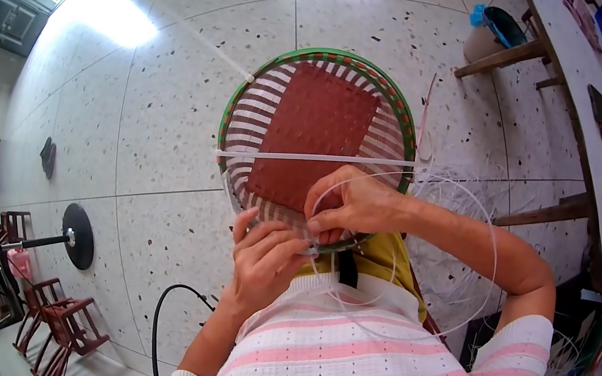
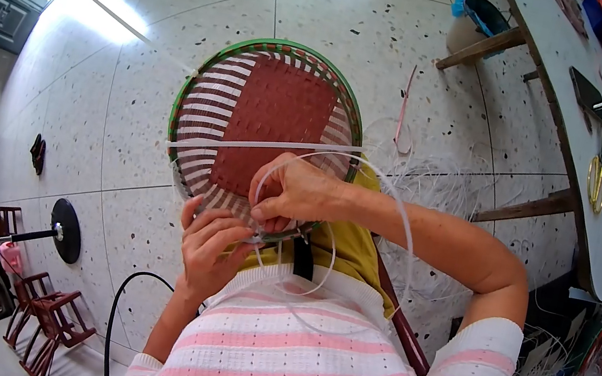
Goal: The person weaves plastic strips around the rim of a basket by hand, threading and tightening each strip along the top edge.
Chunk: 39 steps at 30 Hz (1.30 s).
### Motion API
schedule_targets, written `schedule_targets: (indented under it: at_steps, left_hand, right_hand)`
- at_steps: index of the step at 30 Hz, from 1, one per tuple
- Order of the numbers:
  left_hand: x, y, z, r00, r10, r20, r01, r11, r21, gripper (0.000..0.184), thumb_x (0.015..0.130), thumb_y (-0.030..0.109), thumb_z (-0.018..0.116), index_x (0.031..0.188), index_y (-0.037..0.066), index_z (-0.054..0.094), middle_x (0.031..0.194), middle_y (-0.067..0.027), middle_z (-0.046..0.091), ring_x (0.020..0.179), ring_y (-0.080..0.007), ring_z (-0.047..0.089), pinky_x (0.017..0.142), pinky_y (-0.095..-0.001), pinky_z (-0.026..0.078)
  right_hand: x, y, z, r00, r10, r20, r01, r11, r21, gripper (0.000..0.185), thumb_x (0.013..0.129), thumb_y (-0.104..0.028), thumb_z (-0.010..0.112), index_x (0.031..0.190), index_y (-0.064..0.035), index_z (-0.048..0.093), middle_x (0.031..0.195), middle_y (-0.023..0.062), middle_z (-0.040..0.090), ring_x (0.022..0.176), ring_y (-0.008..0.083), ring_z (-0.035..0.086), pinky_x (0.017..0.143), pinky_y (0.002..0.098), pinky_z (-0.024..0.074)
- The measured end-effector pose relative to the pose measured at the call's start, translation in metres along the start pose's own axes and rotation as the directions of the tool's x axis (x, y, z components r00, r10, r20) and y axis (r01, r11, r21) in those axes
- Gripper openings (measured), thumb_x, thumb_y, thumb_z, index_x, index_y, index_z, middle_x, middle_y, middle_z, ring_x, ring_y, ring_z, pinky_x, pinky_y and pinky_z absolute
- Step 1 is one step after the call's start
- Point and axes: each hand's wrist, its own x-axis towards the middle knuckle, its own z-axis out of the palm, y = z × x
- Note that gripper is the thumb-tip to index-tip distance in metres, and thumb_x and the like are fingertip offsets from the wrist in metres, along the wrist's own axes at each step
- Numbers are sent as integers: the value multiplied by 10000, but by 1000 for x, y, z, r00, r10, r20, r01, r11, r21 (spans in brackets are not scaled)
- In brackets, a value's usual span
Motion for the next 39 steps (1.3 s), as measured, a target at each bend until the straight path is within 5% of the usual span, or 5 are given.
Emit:
schedule_targets:
  at_steps: [12,18,30,35,39]
  left_hand:
    - [4,-1,-3,1000,-8,12,8,1000,-29,249,638,58,849,846,93,717,866,-45,730,891,-225,678,1111,-465,334]
    - [14,-3,-5,1000,-15,15,16,999,-35,246,621,43,813,825,100,687,862,-40,709,888,-220,669,1095,-450,341]
    - [28,-8,-2,999,-50,-2,49,996,-68,233,602,62,803,798,105,685,805,-23,692,866,-213,650,1101,-439,340]
    - [30,-9,0,999,-47,-15,46,997,-58,230,591,62,801,782,105,682,792,-24,687,857,-214,646,1089,-432,349]
    - [33,-10,-1,998,-50,-23,49,997,-62,231,578,61,800,767,101,673,777,-27,679,848,-217,642,1076,-428,358]
  right_hand:
    - [4,-2,0,993,-100,63,98,994,39,50,849,-14,726,871,14,692,773,56,705,691,93,667,619,225,560]
    - [10,-6,-5,976,-172,136,185,979,-84,83,852,-52,736,870,8,681,809,20,686,760,76,645,698,230,533]
    - [14,-13,-19,995,-12,101,24,993,-113,137,820,-99,781,891,-10,705,823,19,709,759,66,654,661,216,543]
    - [17,-9,-21,993,26,118,-32,998,49,175,766,-81,808,881,8,711,786,43,702,690,91,655,613,226,535]
    - [18,-12,-24,989,48,140,-43,998,-40,158,804,-111,803,884,-4,718,809,16,709,737,70,651,666,206,524]
